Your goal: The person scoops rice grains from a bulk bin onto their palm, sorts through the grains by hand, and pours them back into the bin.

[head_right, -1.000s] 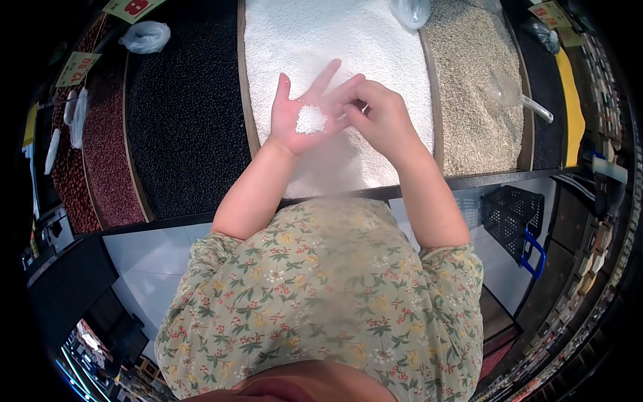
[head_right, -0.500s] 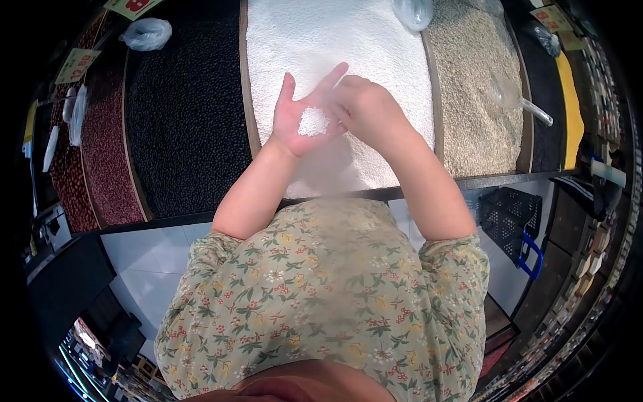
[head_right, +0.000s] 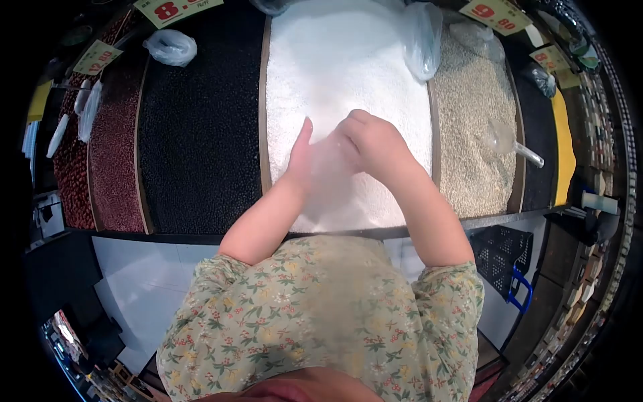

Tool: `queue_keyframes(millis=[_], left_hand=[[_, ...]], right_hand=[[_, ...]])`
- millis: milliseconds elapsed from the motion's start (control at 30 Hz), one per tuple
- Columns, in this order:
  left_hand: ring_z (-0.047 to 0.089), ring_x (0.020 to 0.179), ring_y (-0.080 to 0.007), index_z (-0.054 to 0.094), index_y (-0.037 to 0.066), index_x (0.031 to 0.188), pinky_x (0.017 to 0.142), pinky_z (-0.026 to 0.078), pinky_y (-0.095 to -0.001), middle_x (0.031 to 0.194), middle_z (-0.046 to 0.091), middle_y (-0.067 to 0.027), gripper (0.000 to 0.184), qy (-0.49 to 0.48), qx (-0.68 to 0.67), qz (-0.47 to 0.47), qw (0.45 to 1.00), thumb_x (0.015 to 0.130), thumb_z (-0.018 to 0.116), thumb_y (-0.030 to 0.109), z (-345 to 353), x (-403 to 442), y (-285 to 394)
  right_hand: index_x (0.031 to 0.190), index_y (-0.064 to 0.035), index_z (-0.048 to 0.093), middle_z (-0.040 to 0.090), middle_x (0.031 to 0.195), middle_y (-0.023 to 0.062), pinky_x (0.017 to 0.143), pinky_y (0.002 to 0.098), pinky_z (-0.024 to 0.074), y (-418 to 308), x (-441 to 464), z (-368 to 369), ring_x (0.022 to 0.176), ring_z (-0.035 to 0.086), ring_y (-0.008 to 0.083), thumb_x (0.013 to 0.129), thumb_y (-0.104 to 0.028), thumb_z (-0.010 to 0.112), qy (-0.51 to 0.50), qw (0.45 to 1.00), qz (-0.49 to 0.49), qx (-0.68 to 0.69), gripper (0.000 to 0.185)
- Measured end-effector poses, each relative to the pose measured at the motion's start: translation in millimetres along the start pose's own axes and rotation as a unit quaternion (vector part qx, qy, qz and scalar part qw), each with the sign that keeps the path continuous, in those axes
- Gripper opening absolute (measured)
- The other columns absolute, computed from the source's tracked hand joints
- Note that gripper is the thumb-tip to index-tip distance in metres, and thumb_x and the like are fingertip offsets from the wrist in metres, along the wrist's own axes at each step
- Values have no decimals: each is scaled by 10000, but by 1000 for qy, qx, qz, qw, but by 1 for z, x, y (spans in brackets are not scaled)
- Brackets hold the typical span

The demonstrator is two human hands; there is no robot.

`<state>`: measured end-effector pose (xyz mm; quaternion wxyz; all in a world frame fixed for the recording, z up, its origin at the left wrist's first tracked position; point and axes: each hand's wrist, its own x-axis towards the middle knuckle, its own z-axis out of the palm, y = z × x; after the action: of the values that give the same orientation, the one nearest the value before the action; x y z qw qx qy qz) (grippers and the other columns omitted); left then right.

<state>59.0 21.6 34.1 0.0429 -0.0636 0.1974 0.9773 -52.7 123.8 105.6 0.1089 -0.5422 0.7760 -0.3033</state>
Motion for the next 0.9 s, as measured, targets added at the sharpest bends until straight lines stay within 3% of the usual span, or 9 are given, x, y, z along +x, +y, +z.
queue_keyframes(millis=[133,267,333,400,467,633,733,800,900], left_hand=[[388,1292,-294,305,157,1466,1050,343,-456,1415,380,-146,775,-7,-222,-88,971,916,231,699,-12,6,-5],[335,1342,-314,345,162,1449,1061,323,-464,1460,344,-150,795,-36,-256,-104,960,905,199,722,-19,8,-10],[318,1355,-315,340,161,1454,1065,316,-466,1471,335,-150,799,-17,-247,-102,964,905,190,722,-13,8,-5],[268,1390,-314,319,160,1467,1081,286,-475,1508,291,-148,801,20,-221,-102,970,909,181,717,-6,5,1],[253,1398,-315,301,160,1475,1088,275,-477,1515,277,-150,802,15,-222,-94,970,910,178,715,-8,2,4],[208,1419,-328,226,154,1503,1107,251,-480,1539,213,-164,822,-19,-220,-68,973,907,191,719,-20,4,5],[191,1421,-330,146,163,1522,1137,191,-473,1543,195,-183,843,-40,-236,-28,971,893,185,724,-12,1,8],[164,1430,-333,140,179,1522,1151,146,-477,1553,172,-174,837,4,-178,7,984,891,106,727,-6,4,15],[156,1433,-336,159,189,1520,1144,165,-500,1553,179,-167,841,-16,-173,9,985,885,94,736,-6,5,13]], right_hand=[[829,-24,642,605,784,71,553,275,480,-12,56,-21,617,592,168,788,-8,660,118,990,-71,4,48],[854,-33,667,607,755,72,613,264,487,4,177,-13,647,591,165,776,-54,669,248,947,-152,-139,80],[939,-43,690,641,782,57,653,252,490,8,247,-12,690,604,143,815,-102,670,245,944,-69,-208,139],[937,-13,689,649,911,272,844,447,504,23,303,-15,918,635,400,734,-123,614,169,975,63,-129,243],[929,-18,690,650,897,265,836,450,504,45,317,-8,905,636,401,740,-108,600,180,975,31,-130,228],[890,-16,695,668,889,216,796,426,512,47,258,-16,863,639,388,765,-117,597,192,976,1,-102,188],[880,12,693,710,851,150,686,359,536,74,196,-18,808,695,266,841,-177,611,194,979,-63,21,210],[1040,-96,705,707,923,77,720,339,509,59,136,-28,805,646,206,850,-189,651,139,986,30,84,218],[1082,-78,696,707,960,62,684,277,490,41,54,-39,779,618,136,870,-203,652,78,988,88,104,250]])
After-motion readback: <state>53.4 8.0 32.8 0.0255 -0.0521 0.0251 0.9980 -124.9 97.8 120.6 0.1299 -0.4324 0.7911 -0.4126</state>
